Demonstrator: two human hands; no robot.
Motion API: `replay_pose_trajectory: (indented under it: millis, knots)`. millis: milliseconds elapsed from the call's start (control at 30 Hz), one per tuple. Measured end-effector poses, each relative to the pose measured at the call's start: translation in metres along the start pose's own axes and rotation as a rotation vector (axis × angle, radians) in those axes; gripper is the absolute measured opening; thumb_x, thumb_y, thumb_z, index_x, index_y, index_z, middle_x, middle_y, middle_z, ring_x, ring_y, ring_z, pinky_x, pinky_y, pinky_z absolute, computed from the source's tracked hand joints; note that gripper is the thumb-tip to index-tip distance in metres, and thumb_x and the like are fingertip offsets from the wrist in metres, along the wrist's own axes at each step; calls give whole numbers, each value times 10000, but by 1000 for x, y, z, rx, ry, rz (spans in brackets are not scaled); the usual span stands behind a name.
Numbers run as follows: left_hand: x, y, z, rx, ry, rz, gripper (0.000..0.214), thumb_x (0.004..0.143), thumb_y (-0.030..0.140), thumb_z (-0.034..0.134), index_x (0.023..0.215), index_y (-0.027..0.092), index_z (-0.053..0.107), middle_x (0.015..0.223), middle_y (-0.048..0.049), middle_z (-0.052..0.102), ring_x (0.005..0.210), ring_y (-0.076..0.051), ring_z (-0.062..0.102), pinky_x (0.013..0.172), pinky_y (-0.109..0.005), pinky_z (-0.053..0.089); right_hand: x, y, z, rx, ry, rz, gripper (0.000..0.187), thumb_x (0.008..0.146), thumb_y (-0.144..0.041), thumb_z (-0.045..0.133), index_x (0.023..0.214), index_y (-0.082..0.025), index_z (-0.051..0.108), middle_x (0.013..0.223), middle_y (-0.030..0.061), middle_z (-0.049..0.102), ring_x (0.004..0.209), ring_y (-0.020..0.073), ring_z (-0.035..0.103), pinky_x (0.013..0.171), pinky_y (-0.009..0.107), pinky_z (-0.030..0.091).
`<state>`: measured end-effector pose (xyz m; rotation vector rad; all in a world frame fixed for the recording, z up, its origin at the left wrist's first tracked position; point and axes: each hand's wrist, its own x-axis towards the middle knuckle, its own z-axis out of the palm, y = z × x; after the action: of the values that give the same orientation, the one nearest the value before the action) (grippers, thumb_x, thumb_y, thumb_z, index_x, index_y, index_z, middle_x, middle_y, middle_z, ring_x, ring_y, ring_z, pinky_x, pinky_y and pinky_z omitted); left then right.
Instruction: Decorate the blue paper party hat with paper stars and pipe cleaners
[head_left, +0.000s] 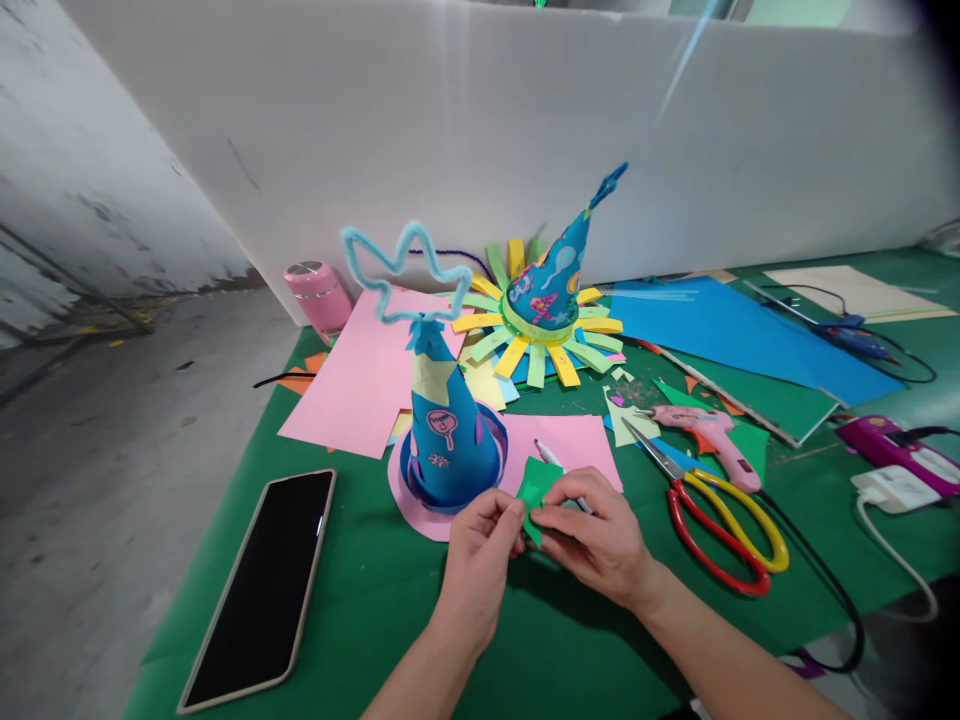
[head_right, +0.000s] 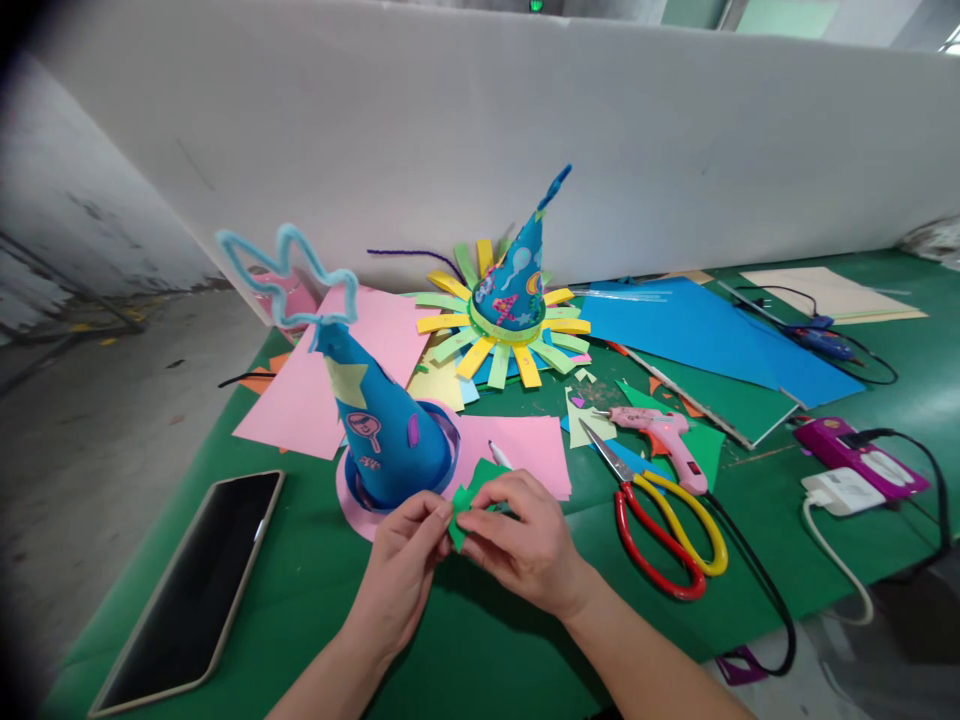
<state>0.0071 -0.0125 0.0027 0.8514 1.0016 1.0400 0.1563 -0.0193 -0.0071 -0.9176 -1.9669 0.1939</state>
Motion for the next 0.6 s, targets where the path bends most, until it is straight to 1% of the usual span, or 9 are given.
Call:
replay_pose_trajectory:
  millis: [133,300,467,600]
  knots:
    - [0,0,1,-25,5,-15,239,686,306,629,552,147,513,472,54,419,473,-64,373,484,-189,291,-1,0,0,2,-4,6,187,736,-177,597,921,-190,621,844,64,567,796,163,514,665,306,454]
    - [1,0,1,-60,2,-24,228,674,295,640,552,144,521,473,51,437,475,-62,371,487,-185,290,-2,0,1,-3,22,-5,199,735,-155,601,928,-201,619,831,55,566,776,157,512,647,296,452]
    - [0,0,0,-140,-3,-86,205,654,256,643,536,149,514,460,53,439,466,-60,371,495,-185,297,-2,-1,2,-12,35,-4,182,754,-169,582,929,-200,616,817,54,574,760,151,520,639,289,451]
    - [0,1,0,-162,-13,-99,193,656,232,636,532,152,512,457,57,437,463,-55,370,496,-180,293,-2,-1,1,-7,32,-6,191,749,-165,586,936,-189,612,826,62,577,770,154,522,652,295,450]
